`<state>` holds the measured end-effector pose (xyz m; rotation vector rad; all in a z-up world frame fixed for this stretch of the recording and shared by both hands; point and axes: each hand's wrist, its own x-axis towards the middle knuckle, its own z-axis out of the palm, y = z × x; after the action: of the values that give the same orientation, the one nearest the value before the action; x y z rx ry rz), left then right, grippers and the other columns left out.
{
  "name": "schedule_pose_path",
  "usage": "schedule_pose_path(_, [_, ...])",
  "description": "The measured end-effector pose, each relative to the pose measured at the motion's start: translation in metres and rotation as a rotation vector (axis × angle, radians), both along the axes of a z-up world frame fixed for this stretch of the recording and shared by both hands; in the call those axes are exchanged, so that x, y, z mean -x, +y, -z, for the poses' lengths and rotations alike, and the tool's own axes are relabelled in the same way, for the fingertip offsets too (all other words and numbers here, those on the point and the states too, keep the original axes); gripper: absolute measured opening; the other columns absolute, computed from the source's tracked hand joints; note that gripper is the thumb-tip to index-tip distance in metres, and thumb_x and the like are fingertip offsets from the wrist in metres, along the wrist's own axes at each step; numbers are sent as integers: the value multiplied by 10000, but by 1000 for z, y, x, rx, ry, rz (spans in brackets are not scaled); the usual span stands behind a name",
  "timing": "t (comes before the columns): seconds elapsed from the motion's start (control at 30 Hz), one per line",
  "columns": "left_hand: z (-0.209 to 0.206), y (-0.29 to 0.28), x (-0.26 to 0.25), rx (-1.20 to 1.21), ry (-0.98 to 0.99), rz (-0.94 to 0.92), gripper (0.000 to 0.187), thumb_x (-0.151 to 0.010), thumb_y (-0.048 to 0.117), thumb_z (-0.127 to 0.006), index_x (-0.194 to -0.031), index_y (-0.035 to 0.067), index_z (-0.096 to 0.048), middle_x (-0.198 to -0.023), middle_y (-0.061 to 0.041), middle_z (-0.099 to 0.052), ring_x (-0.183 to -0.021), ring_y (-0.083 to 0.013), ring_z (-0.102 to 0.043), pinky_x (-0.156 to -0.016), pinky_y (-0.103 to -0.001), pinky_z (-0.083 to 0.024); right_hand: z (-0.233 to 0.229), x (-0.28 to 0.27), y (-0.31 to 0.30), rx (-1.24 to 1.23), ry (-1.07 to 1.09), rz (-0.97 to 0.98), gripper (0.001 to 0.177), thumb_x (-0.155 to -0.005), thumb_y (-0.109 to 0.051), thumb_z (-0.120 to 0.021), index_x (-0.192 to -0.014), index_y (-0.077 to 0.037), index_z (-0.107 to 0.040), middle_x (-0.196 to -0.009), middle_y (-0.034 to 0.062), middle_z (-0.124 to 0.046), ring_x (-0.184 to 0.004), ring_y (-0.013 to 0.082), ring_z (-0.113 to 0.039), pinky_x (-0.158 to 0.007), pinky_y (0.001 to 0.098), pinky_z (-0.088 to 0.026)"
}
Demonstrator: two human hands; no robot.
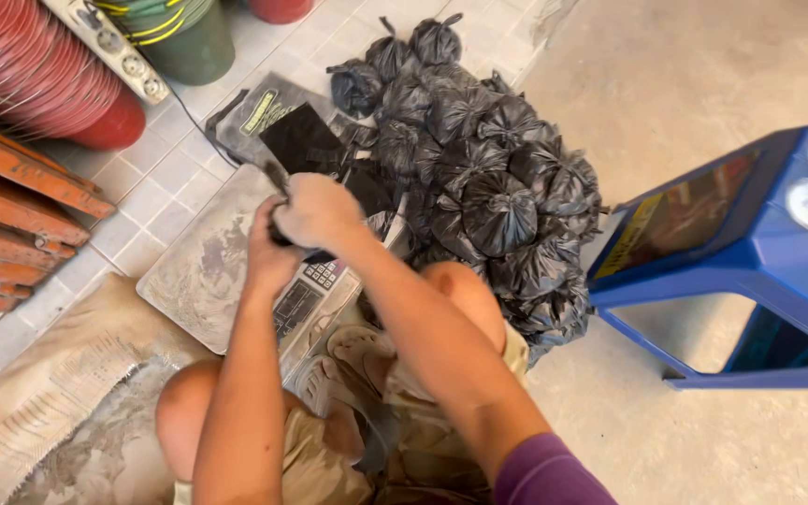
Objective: The person scoops a granular material from a large sack using a small cup and pours it into a black plastic bag. They place the bag on a digital scale to weigh it, then tie the bag closed and set it aside. The process is repeated multiple times.
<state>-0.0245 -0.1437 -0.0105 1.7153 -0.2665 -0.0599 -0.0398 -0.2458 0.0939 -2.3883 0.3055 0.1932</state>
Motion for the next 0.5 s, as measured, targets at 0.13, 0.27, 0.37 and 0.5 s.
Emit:
schedule_pose_path(0.13, [-11, -58, 0, -18, -58, 144, 764, -442, 46, -758, -1168, 141, -542, -1064, -133, -588, -1028, -260, -548, -899, -374, -392, -6, 26, -71, 22, -64, 184, 304, -703, -282, -488, -865, -72, -637, -880, 175, -649, -952, 366, -609, -807, 488, -493])
schedule_pose_path(0.27, [-24, -112, 13, -72, 14, 264, 817, -436, 191, -852, -1198, 181, -557, -1106, -127, -585, -1093, -306, -534, -917, -415, -404, 6, 41, -131, -40, -145, 415, 262, -659, -267, -531, -823, -88, -628, -806, 171, -638, -917, 377, -607, -782, 491, -486])
schedule_pose_path(0.37, [-36, -157, 20, -17, 92, 371, 833, -474, 239, -853, -1240, 205, -529, -1159, -150, -546, -1155, -338, -485, -976, -446, -362, -8, 61, -162, -6, -195, 527, 243, -658, -247, -546, -803, -77, -641, -753, 169, -628, -858, 371, -619, -735, 484, -488])
schedule_pose_path(0.5, [-26, -207, 22, 57, 105, 517, 857, -492, 282, -856, -1265, 197, -497, -1207, -160, -503, -1216, -331, -424, -1037, -442, -309, 9, 78, -220, -158, -441, 637, 95, -674, -111, -546, -630, -38, -503, -513, 74, -427, -555, 171, -478, -489, 335, -391])
